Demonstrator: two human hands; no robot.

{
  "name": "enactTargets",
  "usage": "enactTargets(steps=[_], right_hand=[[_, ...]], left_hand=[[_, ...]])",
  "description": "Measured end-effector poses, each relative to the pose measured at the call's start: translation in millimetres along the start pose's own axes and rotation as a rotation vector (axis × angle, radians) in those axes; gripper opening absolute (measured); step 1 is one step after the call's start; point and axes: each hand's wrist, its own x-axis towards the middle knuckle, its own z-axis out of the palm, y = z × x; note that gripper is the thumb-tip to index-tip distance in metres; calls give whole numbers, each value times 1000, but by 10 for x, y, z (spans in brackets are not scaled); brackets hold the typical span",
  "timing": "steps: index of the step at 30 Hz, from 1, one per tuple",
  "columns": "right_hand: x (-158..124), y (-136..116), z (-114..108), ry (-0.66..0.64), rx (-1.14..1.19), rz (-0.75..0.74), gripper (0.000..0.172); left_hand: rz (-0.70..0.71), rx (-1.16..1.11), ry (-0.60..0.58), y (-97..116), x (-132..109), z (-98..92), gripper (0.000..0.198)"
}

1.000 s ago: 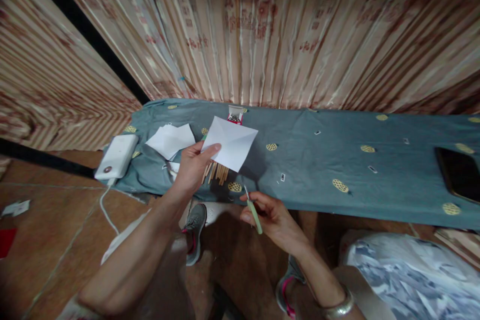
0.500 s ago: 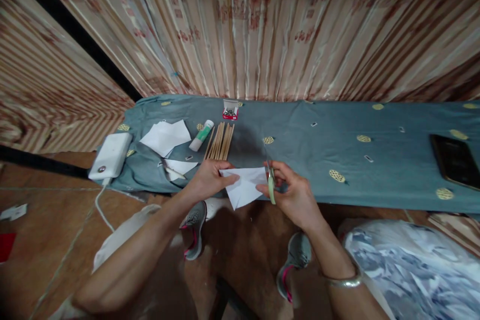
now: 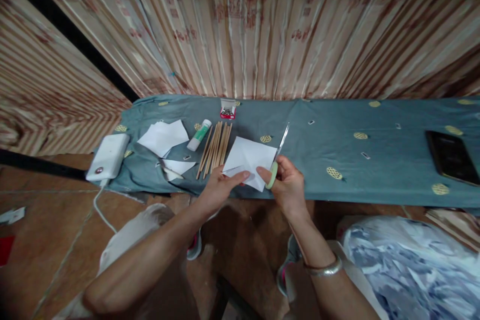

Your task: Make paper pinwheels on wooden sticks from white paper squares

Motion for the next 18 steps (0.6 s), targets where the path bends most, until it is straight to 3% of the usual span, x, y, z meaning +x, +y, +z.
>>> enactTargets(steps=[3,8,13,18], right_hand=[[-29,26,7,-56,29,24,46],[-85,83,-112,-171,-67,-32,28],[-222,29,-227,-513,-217,73,50],[-353,-20,-227,-705,-323,162,49]], left_hand=[[7,52,92,-2,22,7,29],[88,79,203,93,126,-66,33],[148,39,277,238,261,-214,40],[198,-25,286,316,279,-277,39]])
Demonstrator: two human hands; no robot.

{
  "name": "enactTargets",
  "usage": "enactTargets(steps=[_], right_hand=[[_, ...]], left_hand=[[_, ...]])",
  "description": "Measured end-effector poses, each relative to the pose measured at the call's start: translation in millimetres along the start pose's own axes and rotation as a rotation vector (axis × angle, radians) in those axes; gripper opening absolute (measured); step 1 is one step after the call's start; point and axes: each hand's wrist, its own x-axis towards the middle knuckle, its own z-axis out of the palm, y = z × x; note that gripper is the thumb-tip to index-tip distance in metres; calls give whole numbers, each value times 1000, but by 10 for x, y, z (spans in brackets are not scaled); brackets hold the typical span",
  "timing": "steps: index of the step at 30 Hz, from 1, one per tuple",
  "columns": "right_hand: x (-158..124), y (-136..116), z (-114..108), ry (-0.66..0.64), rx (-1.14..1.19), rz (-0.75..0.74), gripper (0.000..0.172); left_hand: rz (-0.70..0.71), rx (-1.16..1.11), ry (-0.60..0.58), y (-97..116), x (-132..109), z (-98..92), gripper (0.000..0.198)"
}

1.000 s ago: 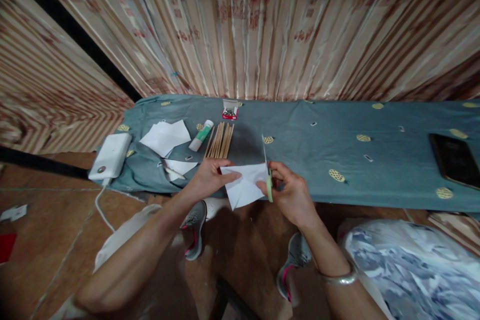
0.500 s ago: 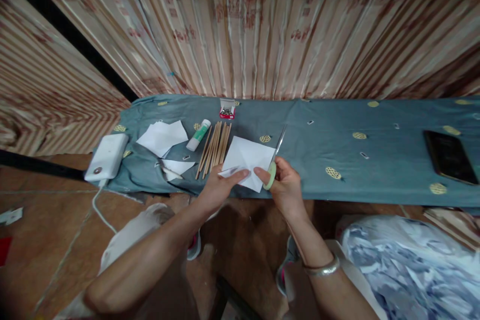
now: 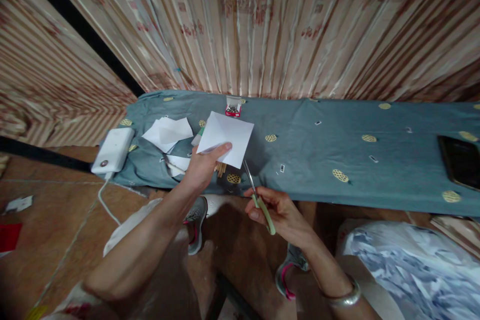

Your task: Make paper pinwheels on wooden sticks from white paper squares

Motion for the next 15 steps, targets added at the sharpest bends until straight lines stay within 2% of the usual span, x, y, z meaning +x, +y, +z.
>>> enactTargets(steps=[5,15], right_hand=[[3,46,28,-39,12,25,48],[36,37,30,10,48,3,46]], left_hand=[[-27,51,10,-16,-44,12,34],[-18,88,-28,-39,-96,43,36]])
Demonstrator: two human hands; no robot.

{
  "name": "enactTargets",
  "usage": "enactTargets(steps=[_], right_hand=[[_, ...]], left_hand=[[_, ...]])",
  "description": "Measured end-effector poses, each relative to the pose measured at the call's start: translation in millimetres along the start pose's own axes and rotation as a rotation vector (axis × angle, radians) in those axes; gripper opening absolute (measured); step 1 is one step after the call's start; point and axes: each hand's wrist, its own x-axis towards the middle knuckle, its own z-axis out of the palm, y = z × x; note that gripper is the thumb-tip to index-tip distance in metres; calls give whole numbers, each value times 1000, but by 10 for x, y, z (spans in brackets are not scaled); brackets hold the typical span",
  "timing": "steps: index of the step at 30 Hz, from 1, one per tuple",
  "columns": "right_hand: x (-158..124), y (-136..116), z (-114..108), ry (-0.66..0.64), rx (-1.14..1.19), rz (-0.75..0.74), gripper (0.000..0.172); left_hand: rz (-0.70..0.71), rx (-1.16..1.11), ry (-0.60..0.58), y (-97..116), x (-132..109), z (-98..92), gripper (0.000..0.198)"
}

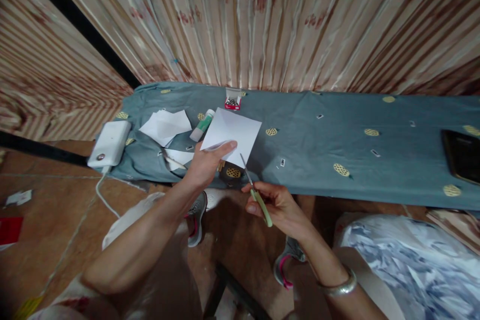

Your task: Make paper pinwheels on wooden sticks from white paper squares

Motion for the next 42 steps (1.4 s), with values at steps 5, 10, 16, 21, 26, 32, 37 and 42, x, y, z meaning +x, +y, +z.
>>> enactTargets(steps=[5,10,16,21,26,32,37,42], right_hand=[[-2,-4,3,16,-16,8,49],[0,-9,-2,27,-16,20,49],[-3,-7,8,58,-15,14,48],[-1,-3,11,78,4,17,46],[2,-9,14,92,10,44,44],[14,-26,31,100,3,52,41],[18,-43,38,106,-17,26,40],[19,-29,39,118,-46,16,44]], left_hand=[[-10,21,-11,2,-14,9,38],[-21,44,-8,-1,-24,12,36],[-30,39,-16,-22,-9,10,36],[-26,41,-8,-31,-2,8,36],[-25,49,3,-4,-15,12,36],[-32,20,-2,11,-16,9,35],[-75,-14,-20,-29,10,-13,31],[-94,-20,-32,-22,-21,-13,30]])
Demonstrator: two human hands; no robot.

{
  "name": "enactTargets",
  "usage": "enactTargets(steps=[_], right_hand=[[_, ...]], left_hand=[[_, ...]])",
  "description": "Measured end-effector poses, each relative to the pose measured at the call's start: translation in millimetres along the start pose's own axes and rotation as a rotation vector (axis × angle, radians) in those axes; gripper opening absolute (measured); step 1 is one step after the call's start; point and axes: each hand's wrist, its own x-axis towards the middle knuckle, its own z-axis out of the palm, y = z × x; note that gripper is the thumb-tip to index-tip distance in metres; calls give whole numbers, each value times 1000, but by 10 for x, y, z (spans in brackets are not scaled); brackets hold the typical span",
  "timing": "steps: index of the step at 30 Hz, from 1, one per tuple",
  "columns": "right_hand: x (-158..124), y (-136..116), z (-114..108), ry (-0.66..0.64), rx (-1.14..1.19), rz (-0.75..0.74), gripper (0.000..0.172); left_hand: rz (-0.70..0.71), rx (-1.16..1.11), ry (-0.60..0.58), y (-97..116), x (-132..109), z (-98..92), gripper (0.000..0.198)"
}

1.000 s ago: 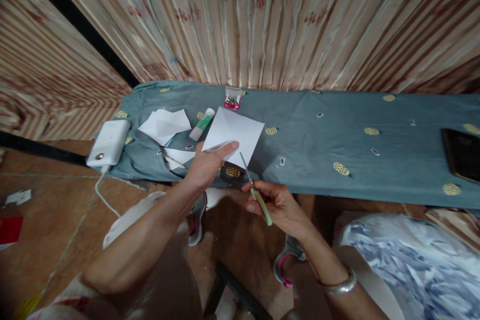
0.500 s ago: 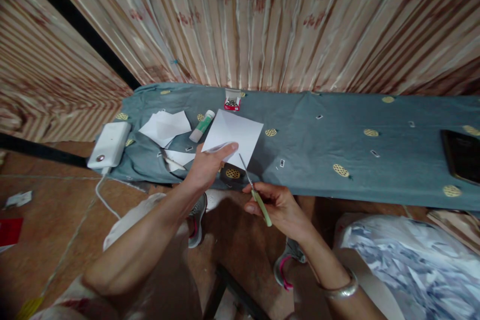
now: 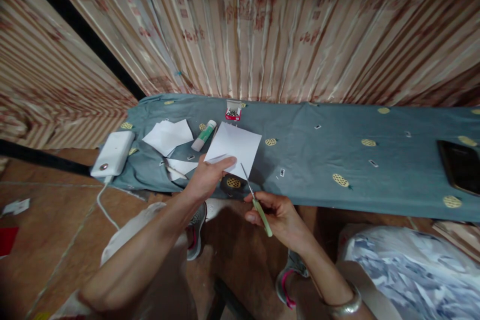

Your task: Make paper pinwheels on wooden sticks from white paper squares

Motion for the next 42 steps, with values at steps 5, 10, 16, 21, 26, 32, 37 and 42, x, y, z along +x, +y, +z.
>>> enactTargets(steps=[5,10,16,21,26,32,37,42], right_hand=[[1,-15,-9,-15,-18,0,43],[0,-27,-14,-13,-14,-3,43],[-4,-18,-16,-5,-22,-3,42],[-2,-28,-18,-5,-4,-6,40],[-2,-17,-14,-13,46,14,38],[-3,13,-21,18,48,37,39],[1,-5,-22,14,61,51,39],[2,-9,-16,28,56,52,41]], left_hand=[[0,-6,-24,21,-50,16,24],[3,-8,-25,12,-38,18,23],[-9,0,-42,-10,-40,15,26],[1,-10,-64,-23,-50,20,28],[7,21,-47,-13,-58,27,23],[-3,36,-47,-24,-68,35,24],[5,35,-57,-17,-63,39,22],[21,45,-49,-20,-61,43,20]])
